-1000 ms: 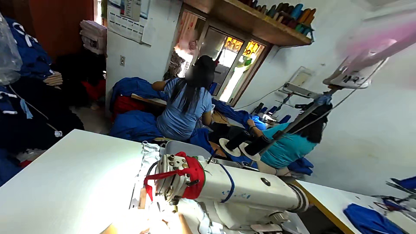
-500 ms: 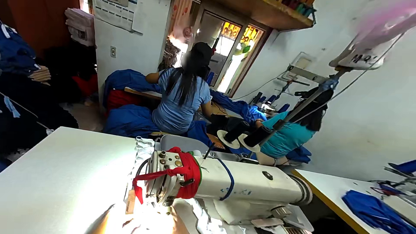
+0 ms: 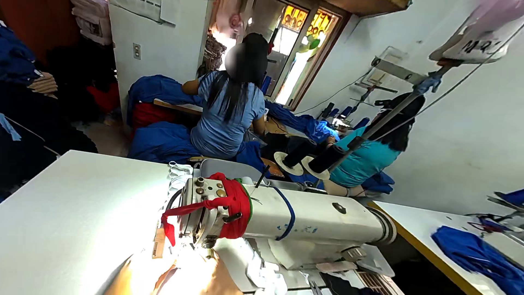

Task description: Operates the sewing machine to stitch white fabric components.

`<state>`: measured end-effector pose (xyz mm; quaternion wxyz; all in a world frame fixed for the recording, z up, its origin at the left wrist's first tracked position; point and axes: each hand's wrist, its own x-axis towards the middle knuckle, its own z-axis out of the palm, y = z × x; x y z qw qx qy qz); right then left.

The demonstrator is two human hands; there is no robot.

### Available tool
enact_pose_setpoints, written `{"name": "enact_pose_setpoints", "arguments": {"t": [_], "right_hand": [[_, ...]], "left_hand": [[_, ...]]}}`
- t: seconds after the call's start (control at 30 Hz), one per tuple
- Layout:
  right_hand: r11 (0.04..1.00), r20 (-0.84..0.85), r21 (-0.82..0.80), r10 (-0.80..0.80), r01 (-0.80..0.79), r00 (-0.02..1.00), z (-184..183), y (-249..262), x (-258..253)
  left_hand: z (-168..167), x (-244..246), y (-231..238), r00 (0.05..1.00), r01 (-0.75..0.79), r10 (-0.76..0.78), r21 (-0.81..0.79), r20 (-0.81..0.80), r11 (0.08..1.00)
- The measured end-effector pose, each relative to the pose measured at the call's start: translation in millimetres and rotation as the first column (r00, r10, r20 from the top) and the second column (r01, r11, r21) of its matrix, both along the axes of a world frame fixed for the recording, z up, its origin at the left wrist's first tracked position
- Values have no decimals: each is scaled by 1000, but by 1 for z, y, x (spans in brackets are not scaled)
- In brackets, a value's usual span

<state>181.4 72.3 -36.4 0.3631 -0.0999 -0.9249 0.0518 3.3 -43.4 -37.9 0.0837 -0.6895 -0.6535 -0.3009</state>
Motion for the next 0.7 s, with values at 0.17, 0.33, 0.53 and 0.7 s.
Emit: {"name": "enact_pose_setpoints", "arguments": {"t": [0.17, 0.33, 0.53, 0.7], "right_hand": [[956, 35, -282, -71, 78, 997, 1, -7, 0], [844, 168, -518, -58, 139, 984, 10, -12, 2], [899, 251, -439, 112, 10, 962, 9, 8, 10], [821, 199, -570, 108, 25, 974, 10, 4, 8]], "left_hand": [[0, 3, 5, 996, 13, -6, -80, 90, 997], [-5, 2, 3, 998, 0, 4, -60, 58, 998], [-4, 5, 2, 999, 35, -36, -55, -16, 998], [47, 18, -1, 997, 30, 12, -495, 81, 868]]}}
